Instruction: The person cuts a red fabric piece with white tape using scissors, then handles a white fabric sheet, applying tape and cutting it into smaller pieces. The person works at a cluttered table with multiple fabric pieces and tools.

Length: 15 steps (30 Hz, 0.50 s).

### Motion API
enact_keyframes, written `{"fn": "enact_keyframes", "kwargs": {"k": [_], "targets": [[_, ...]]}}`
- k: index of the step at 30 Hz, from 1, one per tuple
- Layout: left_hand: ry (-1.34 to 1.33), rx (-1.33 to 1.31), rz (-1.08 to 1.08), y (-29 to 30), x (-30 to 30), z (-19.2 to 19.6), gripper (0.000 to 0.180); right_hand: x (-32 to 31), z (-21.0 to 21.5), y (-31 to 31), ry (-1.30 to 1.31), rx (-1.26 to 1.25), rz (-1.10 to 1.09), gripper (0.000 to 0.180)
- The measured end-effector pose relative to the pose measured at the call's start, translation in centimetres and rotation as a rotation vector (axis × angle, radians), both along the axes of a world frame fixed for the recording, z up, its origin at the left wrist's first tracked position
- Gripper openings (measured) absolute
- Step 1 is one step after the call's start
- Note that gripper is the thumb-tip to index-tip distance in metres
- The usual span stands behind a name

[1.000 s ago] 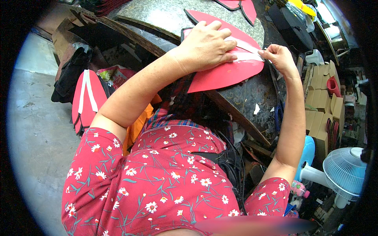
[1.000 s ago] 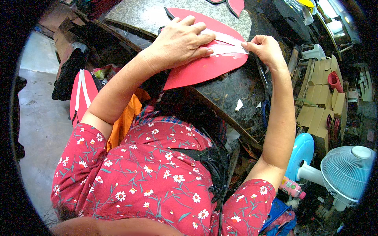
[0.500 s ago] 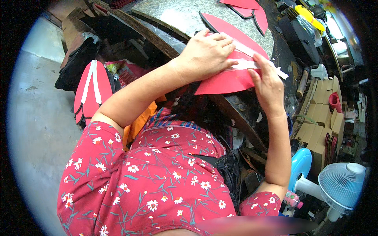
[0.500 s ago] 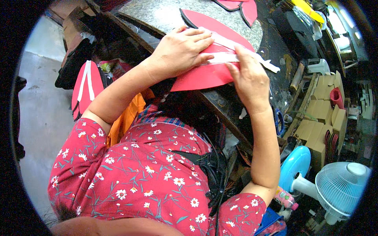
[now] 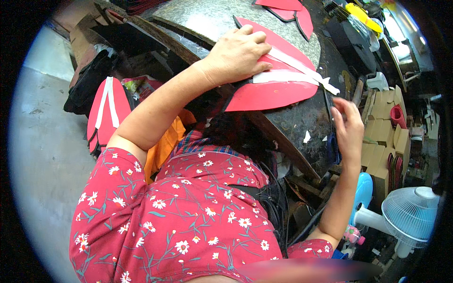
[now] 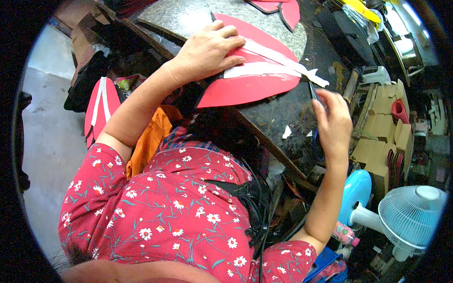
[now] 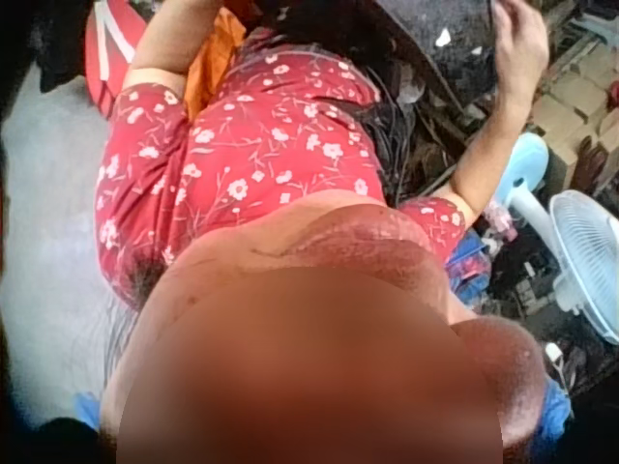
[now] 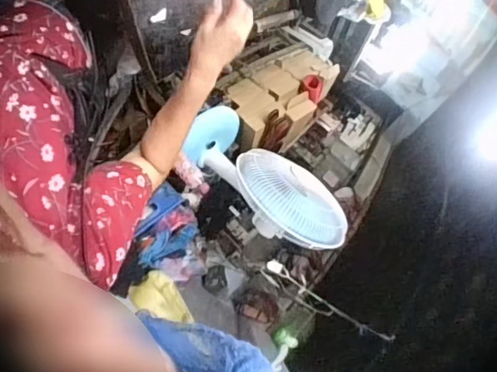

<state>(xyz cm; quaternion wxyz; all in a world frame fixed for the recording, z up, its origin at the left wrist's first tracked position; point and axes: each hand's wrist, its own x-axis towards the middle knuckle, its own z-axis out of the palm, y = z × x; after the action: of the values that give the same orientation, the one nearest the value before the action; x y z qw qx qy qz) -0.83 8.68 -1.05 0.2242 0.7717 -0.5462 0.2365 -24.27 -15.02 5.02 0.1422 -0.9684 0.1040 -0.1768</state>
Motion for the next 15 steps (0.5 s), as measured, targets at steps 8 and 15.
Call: {"fn": "enact_keyframes", "kwargs": {"k": [8, 15], "targets": [[-0.040, 0.083, -0.212, -2.7, -0.5, 0.4, 0.040, -7.8, 0.1, -0.4, 0.348, 0.031, -0.458, 0.028], [-0.076, 0.281, -0.255, -6.2, -0.5, 1.5, 0.053, -7.6, 0.4, 0.0, 0.461, 0.100, -0.498, 0.046]]}}
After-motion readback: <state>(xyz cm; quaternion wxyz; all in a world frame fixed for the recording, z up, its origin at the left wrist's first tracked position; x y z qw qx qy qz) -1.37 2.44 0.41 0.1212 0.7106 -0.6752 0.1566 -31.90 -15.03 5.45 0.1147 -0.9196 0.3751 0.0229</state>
